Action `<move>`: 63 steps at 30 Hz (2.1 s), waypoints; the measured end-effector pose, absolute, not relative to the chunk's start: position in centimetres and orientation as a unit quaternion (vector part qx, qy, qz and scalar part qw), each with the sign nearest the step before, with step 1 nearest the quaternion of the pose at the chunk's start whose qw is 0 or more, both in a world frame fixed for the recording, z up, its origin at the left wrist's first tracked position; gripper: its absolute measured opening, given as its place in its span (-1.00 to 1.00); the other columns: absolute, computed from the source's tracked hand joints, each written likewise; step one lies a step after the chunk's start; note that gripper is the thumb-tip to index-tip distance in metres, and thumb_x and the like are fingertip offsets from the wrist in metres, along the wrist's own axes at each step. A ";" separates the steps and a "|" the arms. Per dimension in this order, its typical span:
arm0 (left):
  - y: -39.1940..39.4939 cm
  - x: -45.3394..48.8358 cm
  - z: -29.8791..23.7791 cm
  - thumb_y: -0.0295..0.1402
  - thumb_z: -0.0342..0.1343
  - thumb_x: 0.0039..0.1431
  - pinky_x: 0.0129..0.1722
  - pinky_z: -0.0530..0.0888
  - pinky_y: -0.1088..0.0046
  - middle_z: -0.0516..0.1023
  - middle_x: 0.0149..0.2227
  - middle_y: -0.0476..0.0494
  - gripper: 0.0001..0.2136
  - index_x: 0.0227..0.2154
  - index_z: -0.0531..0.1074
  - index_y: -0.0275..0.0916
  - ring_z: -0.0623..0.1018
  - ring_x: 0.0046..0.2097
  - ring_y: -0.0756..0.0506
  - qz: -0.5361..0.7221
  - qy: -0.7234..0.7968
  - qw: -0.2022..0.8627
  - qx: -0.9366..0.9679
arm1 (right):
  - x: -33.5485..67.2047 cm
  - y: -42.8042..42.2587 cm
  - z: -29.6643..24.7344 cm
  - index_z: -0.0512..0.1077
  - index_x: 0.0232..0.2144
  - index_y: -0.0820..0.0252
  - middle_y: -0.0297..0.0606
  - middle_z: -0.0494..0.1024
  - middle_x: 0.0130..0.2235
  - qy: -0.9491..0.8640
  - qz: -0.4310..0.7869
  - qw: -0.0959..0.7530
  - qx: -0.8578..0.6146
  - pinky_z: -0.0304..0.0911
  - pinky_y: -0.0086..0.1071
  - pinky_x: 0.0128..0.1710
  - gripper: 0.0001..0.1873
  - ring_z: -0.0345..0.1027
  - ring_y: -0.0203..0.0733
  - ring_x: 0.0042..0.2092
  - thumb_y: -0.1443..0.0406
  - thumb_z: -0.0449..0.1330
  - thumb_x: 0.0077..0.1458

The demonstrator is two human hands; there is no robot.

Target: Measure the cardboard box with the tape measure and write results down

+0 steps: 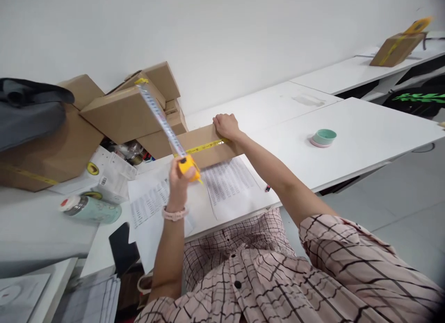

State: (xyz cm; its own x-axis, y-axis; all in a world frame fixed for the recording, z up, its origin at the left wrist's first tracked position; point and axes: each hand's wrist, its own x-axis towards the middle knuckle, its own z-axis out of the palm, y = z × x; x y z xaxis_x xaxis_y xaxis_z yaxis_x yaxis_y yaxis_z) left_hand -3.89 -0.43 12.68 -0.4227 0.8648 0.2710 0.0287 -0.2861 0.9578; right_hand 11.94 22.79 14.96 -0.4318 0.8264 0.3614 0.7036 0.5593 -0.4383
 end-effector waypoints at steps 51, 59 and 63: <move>-7.3 4.0 -1.8 -0.16 0.44 -0.06 -0.03 0.55 0.24 0.49 0.10 -0.29 -0.29 0.13 0.27 -0.16 0.57 -0.06 -0.15 0.559 0.488 0.529 0.412 | 10.2 22.6 13.8 0.48 -0.23 0.24 0.00 0.54 -0.22 -0.818 0.044 0.318 -0.477 0.08 0.06 0.08 -0.30 0.34 0.13 -0.04 -0.19 -0.16 0.32; -9.6 3.8 -3.3 -0.20 0.41 -0.08 -0.08 0.52 0.29 0.51 0.03 -0.23 -0.23 0.19 0.21 -0.21 0.54 -0.07 -0.15 0.451 0.576 0.459 0.504 | 14.2 15.7 8.5 0.43 -0.19 0.15 -0.06 0.53 -0.17 -0.811 -0.030 0.394 -0.431 0.05 -0.04 0.04 -0.46 0.28 0.08 -0.04 -0.12 -0.11 0.34; -9.4 3.9 -3.0 -0.19 0.38 -0.06 -0.14 0.53 0.35 0.51 0.00 -0.20 -0.27 0.17 0.23 -0.20 0.53 -0.12 -0.11 0.454 0.564 0.457 0.517 | 17.0 11.9 4.5 0.45 -0.13 0.15 -0.04 0.55 -0.03 -0.826 -0.020 0.394 -0.402 0.05 -0.06 0.05 -0.50 0.31 0.05 0.00 -0.10 -0.03 0.32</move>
